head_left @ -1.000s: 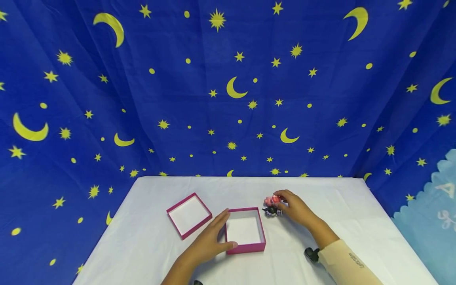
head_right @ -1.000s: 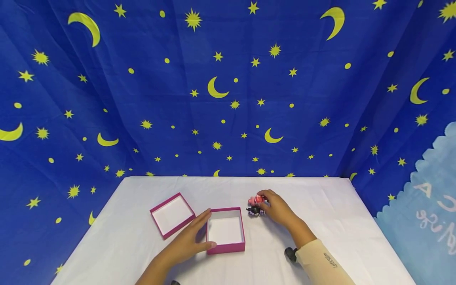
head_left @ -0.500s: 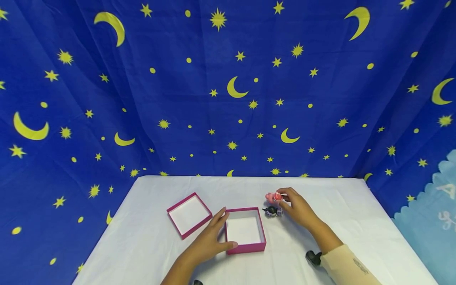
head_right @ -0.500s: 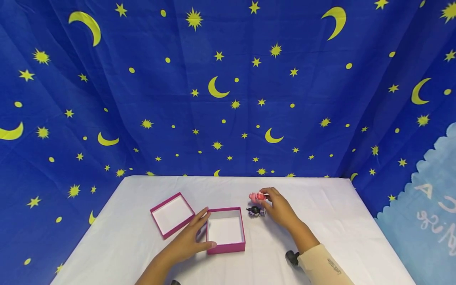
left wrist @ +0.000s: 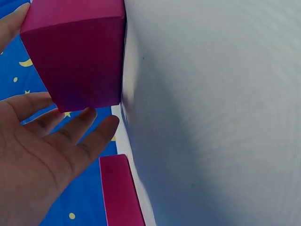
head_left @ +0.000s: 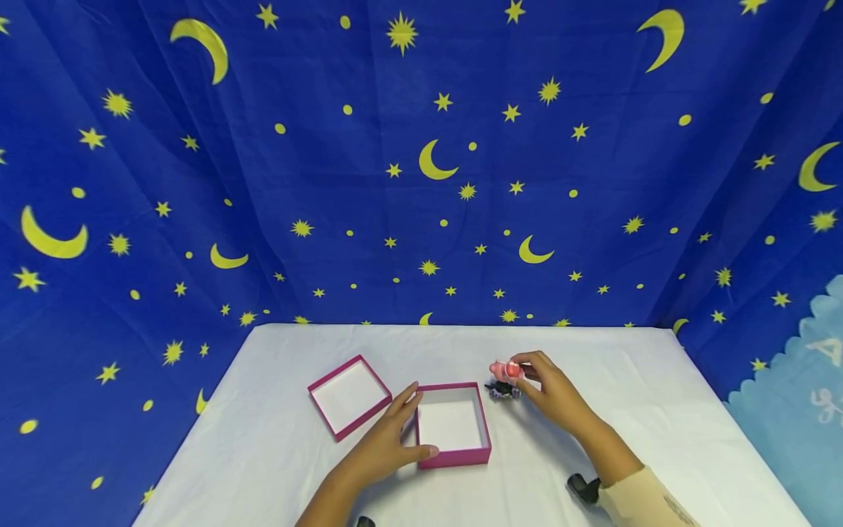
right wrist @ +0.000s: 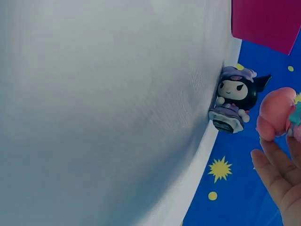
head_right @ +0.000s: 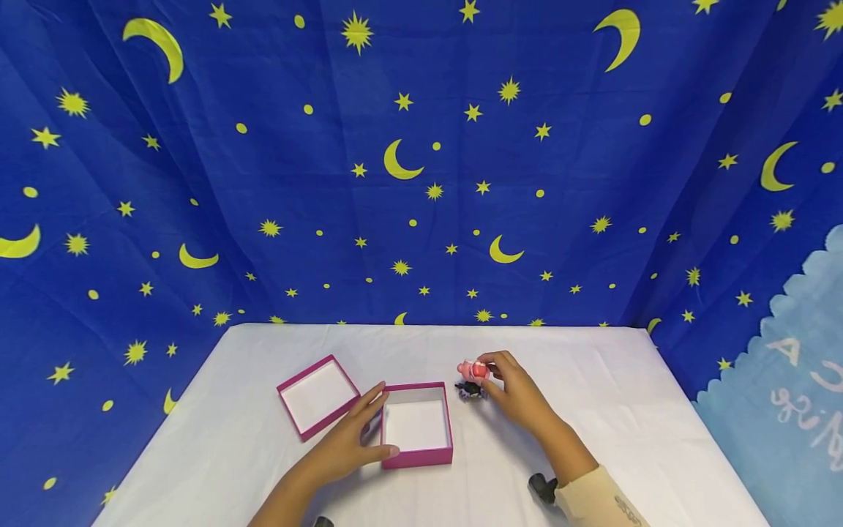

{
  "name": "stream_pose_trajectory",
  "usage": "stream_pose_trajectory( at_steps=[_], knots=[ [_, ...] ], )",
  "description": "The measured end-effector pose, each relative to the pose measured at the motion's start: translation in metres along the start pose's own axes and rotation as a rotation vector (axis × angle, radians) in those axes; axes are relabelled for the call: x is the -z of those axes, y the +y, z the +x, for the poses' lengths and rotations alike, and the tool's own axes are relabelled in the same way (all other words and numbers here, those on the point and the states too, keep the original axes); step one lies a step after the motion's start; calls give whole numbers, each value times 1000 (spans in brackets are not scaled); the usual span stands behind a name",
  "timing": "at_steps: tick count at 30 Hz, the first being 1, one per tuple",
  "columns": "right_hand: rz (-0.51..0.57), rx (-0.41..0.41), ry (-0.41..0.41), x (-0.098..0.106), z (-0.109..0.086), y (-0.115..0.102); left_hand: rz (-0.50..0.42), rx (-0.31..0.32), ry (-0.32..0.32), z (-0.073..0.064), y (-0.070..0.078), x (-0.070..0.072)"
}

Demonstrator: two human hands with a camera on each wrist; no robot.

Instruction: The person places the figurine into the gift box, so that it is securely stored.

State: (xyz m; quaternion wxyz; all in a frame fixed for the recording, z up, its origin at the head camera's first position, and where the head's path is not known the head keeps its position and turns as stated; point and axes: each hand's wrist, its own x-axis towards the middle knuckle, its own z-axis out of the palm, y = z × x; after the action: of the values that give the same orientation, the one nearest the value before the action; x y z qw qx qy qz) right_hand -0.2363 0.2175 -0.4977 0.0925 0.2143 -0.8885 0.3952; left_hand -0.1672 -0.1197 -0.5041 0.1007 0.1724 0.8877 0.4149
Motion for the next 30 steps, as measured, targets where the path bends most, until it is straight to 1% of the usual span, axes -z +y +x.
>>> stream_pose_trajectory(
  at_steps=[3,5,8,13,17,22,27,30],
  knots=[
    [-26,2,5,1,-3,-2,0,-8,2,0,-1,0],
    [-38,17,7,1,-6,-3,-5,-11,2,0,-1,1],
    [-42,36,15,0,-9,-3,-11,-21,4,-1,-1,1],
    [-50,48,21,-1,-12,-2,-11,-17,4,-1,-1,0],
    [-65,26,-13,-1,-14,-2,-20,-14,2,-1,-1,0],
    [-81,-37,-64,0,-14,-3,-26,-4,2,0,-1,0],
    [-110,-56,-93,0,-13,-4,-21,0,3,0,-1,0],
    [-127,-50,-97,-1,-12,-3,-22,-2,4,0,-1,1]
  ],
)
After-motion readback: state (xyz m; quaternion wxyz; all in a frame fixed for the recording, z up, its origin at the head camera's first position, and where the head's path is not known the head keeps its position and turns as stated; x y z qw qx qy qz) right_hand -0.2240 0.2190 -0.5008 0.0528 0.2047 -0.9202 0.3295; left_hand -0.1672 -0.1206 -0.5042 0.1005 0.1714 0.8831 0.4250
